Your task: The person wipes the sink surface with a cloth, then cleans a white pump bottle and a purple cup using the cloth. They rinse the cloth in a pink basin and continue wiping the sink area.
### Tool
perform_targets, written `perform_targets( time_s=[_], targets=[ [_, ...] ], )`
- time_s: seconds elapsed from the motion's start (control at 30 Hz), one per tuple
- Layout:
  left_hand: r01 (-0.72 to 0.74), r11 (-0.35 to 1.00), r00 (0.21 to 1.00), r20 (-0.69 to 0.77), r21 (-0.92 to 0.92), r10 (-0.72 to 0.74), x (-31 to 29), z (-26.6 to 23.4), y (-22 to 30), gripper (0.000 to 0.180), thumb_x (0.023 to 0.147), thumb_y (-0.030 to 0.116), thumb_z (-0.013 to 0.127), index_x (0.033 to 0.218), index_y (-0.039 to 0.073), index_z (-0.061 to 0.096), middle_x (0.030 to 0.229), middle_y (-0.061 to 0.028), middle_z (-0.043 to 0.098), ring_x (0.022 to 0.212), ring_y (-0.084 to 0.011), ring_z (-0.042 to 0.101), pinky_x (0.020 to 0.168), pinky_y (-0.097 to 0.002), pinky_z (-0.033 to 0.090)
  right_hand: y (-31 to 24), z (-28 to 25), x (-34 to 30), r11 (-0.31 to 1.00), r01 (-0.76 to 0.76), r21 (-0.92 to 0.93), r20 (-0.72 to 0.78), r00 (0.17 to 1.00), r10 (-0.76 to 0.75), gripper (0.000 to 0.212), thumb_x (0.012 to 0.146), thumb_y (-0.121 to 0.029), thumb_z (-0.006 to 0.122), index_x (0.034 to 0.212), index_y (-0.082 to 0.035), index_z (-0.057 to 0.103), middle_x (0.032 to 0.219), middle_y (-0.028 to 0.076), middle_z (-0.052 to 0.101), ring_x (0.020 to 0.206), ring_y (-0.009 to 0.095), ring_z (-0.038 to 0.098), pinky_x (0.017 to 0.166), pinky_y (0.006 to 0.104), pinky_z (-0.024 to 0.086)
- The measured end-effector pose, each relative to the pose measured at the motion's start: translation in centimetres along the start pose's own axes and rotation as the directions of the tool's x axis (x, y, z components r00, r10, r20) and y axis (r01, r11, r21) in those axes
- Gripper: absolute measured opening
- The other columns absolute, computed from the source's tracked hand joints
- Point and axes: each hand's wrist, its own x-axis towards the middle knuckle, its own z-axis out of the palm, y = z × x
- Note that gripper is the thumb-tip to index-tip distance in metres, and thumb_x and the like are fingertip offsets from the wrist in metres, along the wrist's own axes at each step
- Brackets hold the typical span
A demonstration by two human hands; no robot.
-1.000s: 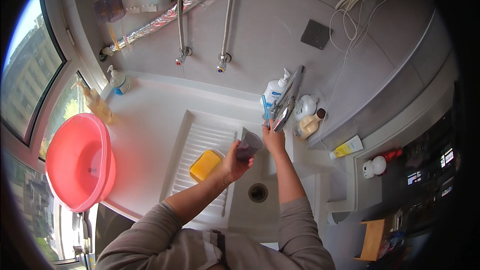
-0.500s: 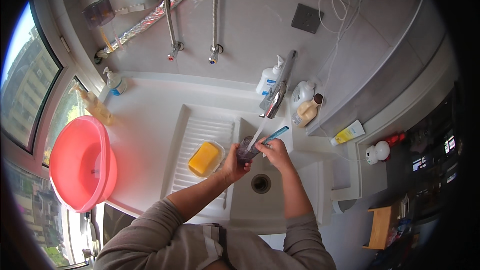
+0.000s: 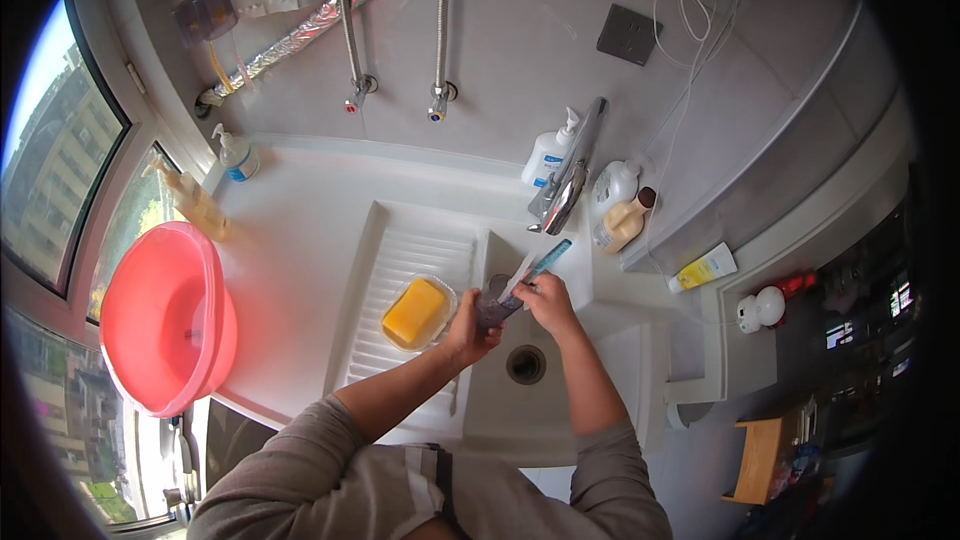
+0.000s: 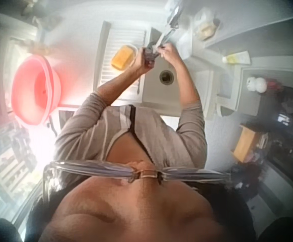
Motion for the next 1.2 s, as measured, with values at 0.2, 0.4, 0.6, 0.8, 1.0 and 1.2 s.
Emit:
perform_targets(
  time_s=[0.2,0.4,0.6,0.8,1.0,1.2],
  targets=[
    [0.025,0.999,0.999,-0.02,-0.041,-0.026,0.3,-0.2,0.0,0.05,0.089,0.055,0.035,0.097,0.009,0.052,0.069,-0.0099,0.051,0.051,-0.0134,0.039,0.044,-0.0228,0.03,-0.7,-1.4,4.6,0.919,0.01,0.394,-0.251,0.963,0.097,0.022,0.087,-0.024,0.059,0.078,-0.004,0.062,0.068,0.001,0.058,0.052,0.01,0.05,0.042,0.0237,0.038],
    [0.037,0.998,0.998,-0.04,-0.043,-0.039,0.5,-0.4,-0.3,0.049,0.089,0.055,0.036,0.097,0.01,0.053,0.071,-0.0116,0.052,0.052,-0.0139,0.04,0.044,-0.0227,0.031,1.2,-1.7,9.6,0.988,-0.047,0.147,-0.249,0.965,0.083,0.035,0.093,-0.034,0.054,0.09,-0.001,0.065,0.081,0.007,0.067,0.05,0.01,0.048,0.044,0.0245,0.039],
    [-0.001,1.0,0.995,-0.095,-0.024,-0.001,0.6,0.0,-0.4,0.044,0.091,0.053,0.042,0.098,0.011,0.052,0.072,-0.0093,0.053,0.054,-0.0151,0.043,0.047,-0.0241,0.035,2.0,-0.6,9.8,0.965,0.016,0.261,-0.291,0.955,0.063,0.028,0.091,-0.025,0.053,0.078,-0.002,0.06,0.06,0.002,0.051,0.048,0.011,0.051,0.041,0.0263,0.039],
    [-0.291,0.88,0.906,-0.187,0.375,0.379,0.1,1.6,0.3,0.04,0.092,0.046,0.055,0.11,0.011,0.046,0.074,-0.0061,0.053,0.056,-0.0147,0.048,0.051,-0.0264,0.041,2.4,-0.3,1.7,0.876,-0.035,0.482,-0.467,0.835,0.29,0.035,0.095,-0.04,0.055,0.079,-0.009,0.059,0.068,-0.003,0.052,0.049,0.007,0.04,0.043,0.0233,0.034],
    [-0.517,0.052,0.623,0.333,0.854,0.708,-0.7,4.5,1.7,0.048,0.083,0.03,0.071,0.12,0.01,0.049,0.09,-0.0112,0.052,0.078,-0.0236,0.055,0.067,-0.0341,0.049,8.0,4.0,-1.3,0.621,-0.14,0.771,-0.167,0.897,0.409,0.029,0.094,-0.038,0.057,0.095,-0.009,0.059,0.079,0.0,0.058,0.056,0.009,0.054,0.043,0.0227,0.042],
    [-0.378,-0.725,0.435,0.802,0.576,0.41,-3.6,8.1,4.1,0.055,0.072,0.024,0.077,0.123,0.02,0.057,0.102,-0.0116,0.049,0.087,-0.0296,0.051,0.075,-0.0381,0.048,8.5,4.7,-1.4,0.73,-0.16,0.664,-0.2,0.903,0.38,0.026,0.093,-0.031,0.057,0.099,-0.007,0.062,0.083,0.002,0.06,0.059,0.013,0.056,0.047,0.0269,0.045]
  ],
)
